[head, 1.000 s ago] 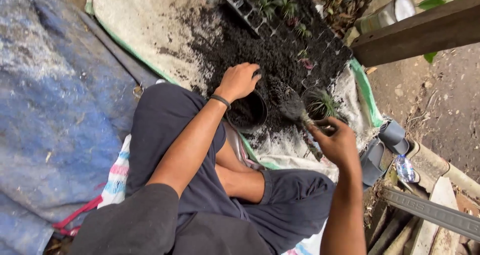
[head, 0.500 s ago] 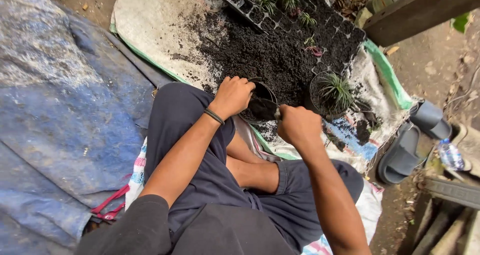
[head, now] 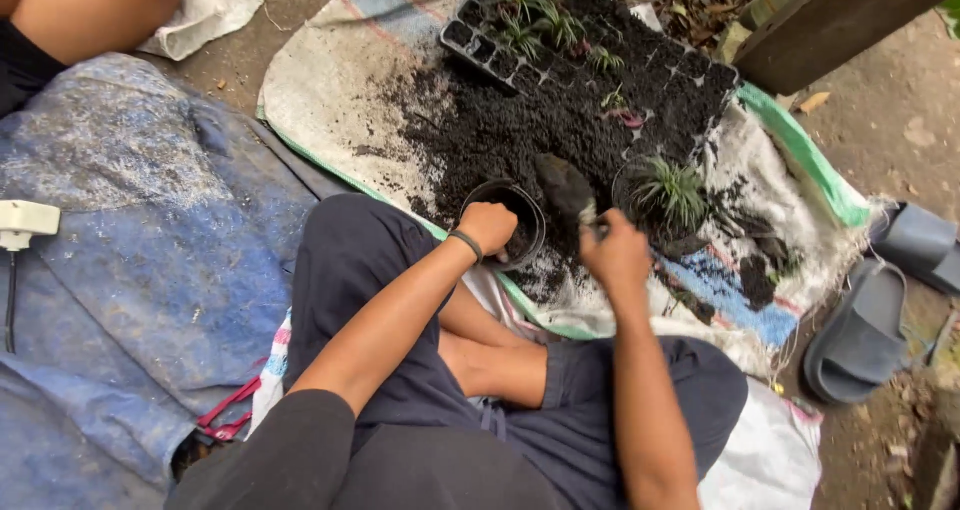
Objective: The person scoops soil from a large pile onto a tarp and transfers it into a small black pot using a trowel. They then use their hands to press and level the soil inside the pot.
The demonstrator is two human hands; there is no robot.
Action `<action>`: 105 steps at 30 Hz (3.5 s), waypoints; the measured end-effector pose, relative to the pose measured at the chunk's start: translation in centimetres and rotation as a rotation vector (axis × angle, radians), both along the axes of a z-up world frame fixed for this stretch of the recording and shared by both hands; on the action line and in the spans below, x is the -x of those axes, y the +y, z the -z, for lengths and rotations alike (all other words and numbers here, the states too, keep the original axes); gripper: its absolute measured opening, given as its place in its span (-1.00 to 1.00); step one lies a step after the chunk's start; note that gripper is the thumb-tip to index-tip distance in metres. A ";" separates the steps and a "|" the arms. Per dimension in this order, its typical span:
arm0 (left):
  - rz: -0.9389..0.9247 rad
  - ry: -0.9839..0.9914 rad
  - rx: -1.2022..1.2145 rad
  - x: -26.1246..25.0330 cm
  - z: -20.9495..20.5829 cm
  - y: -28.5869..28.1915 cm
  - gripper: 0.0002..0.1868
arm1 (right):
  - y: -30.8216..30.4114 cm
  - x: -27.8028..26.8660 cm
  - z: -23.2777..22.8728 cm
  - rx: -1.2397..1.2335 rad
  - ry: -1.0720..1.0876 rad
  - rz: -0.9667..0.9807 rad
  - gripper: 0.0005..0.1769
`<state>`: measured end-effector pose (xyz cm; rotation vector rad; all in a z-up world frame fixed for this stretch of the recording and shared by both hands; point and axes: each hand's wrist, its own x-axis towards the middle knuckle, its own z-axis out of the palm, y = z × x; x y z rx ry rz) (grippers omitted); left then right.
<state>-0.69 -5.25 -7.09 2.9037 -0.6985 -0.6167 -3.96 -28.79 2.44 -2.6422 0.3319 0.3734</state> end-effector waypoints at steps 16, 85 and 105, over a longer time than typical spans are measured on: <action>-0.240 0.350 -0.001 -0.5 -4.6 -1.1 -0.38 | -1.2 -1.2 1.0 -0.313 0.041 -0.031 -0.63; -0.231 -0.256 0.191 5.2 -12.1 2.0 -0.64 | -4.1 0.1 -6.2 -0.052 -0.225 -0.448 -0.78; -0.319 -0.189 0.425 -1.6 -9.3 3.4 -0.49 | -3.3 2.8 -5.8 -0.008 0.134 -0.047 -0.70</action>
